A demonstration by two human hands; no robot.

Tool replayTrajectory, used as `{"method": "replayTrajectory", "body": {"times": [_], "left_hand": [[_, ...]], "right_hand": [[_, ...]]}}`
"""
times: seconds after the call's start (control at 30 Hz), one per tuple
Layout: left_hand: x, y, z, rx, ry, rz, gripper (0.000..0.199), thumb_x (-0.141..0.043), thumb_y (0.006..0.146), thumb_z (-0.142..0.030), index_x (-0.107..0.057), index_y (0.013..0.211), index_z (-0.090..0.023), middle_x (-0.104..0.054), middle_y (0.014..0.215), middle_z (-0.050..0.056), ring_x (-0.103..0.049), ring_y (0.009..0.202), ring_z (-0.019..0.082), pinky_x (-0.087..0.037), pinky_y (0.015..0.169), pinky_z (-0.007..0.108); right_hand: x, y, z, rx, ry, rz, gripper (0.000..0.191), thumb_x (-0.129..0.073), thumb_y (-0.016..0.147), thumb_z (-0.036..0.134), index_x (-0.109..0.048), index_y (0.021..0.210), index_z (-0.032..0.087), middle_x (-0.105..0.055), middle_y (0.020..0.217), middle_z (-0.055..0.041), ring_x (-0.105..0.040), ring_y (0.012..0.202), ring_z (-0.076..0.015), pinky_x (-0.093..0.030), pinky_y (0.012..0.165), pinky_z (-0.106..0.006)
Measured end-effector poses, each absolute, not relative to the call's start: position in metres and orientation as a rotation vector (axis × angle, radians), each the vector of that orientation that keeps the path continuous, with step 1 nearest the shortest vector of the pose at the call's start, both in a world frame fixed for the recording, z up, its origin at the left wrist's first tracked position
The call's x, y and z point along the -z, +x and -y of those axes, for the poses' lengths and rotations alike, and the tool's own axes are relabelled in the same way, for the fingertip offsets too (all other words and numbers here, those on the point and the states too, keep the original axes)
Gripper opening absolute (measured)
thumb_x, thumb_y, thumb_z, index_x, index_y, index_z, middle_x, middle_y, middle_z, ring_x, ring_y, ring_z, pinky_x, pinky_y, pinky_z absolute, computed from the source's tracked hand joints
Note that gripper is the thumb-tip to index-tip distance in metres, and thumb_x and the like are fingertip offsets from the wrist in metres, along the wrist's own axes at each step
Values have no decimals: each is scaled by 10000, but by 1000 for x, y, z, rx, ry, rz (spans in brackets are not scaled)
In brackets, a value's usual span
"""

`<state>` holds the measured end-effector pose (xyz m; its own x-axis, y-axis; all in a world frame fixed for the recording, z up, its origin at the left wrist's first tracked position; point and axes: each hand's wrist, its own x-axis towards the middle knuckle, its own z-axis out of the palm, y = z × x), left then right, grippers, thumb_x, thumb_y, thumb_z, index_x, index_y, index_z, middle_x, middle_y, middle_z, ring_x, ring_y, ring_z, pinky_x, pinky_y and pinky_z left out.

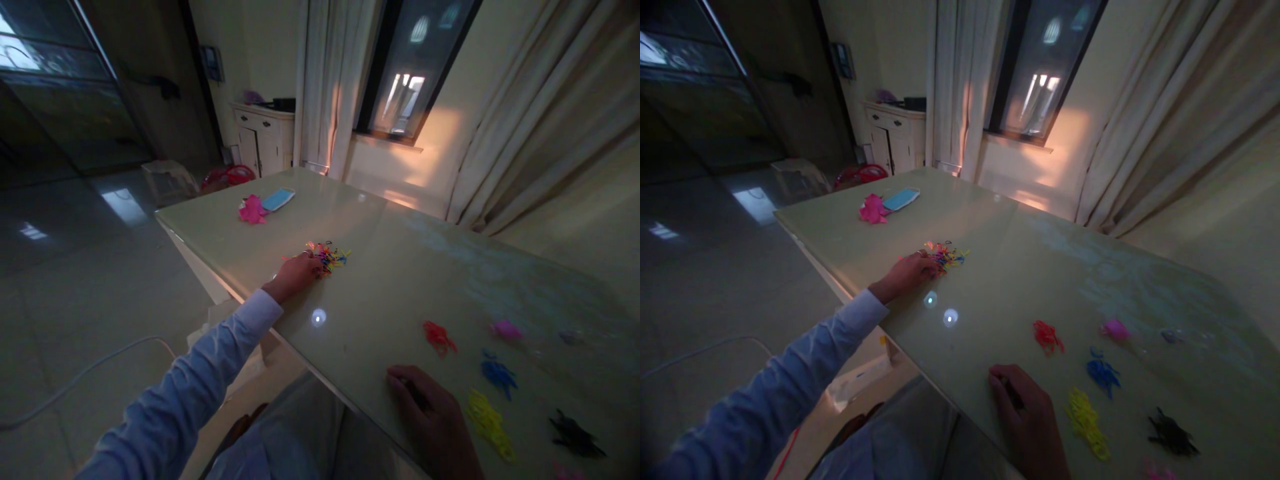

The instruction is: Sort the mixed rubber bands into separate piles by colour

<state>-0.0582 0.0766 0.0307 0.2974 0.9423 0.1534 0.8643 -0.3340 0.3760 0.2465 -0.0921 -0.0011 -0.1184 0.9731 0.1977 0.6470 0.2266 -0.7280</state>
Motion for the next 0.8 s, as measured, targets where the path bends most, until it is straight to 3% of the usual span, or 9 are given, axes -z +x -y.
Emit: {"method": "replayTrajectory", "body": {"times": [0.23, 0.37, 0.5, 0.8], "left_hand": [[-36, -67, -70, -883, 2196, -1644, 205, -539, 916, -217, -738, 906, -170, -648, 934, 81, -603, 833, 183, -472, 784, 297], [-53, -64, -51, -1256, 1540, -1320, 107, -676, 835, -263, -682, 810, -159, -596, 733, 11, -498, 622, 106, -417, 591, 225], [-75, -50, -24, -1148, 755, -722, 209, -760, 777, -294, -614, 823, -151, -564, 743, -12, -361, 505, 35, -269, 437, 156], [-100, -12, 3, -958, 537, -599, 170, -684, 847, -281, -599, 763, -161, -529, 742, -1, -337, 509, 38, -278, 426, 163]], "right_hand": [[1, 246, 92, -616, -1477, 1863, 269, -576, 902, 446, -723, 870, 223, -723, 722, -14, -671, 602, -149, -522, 571, -197], [0, 244, 92, -594, -1473, 1849, 267, -576, 903, 439, -723, 866, 219, -722, 725, -16, -671, 614, -148, -523, 580, -198], [-2, 241, 93, -573, -1465, 1848, 271, -570, 908, 434, -722, 867, 214, -717, 729, -22, -657, 610, -149, -516, 582, -207], [-2, 240, 94, -593, -1470, 1860, 250, -540, 927, 379, -715, 894, 203, -718, 764, -39, -650, 655, -164, -512, 638, -247]]}}
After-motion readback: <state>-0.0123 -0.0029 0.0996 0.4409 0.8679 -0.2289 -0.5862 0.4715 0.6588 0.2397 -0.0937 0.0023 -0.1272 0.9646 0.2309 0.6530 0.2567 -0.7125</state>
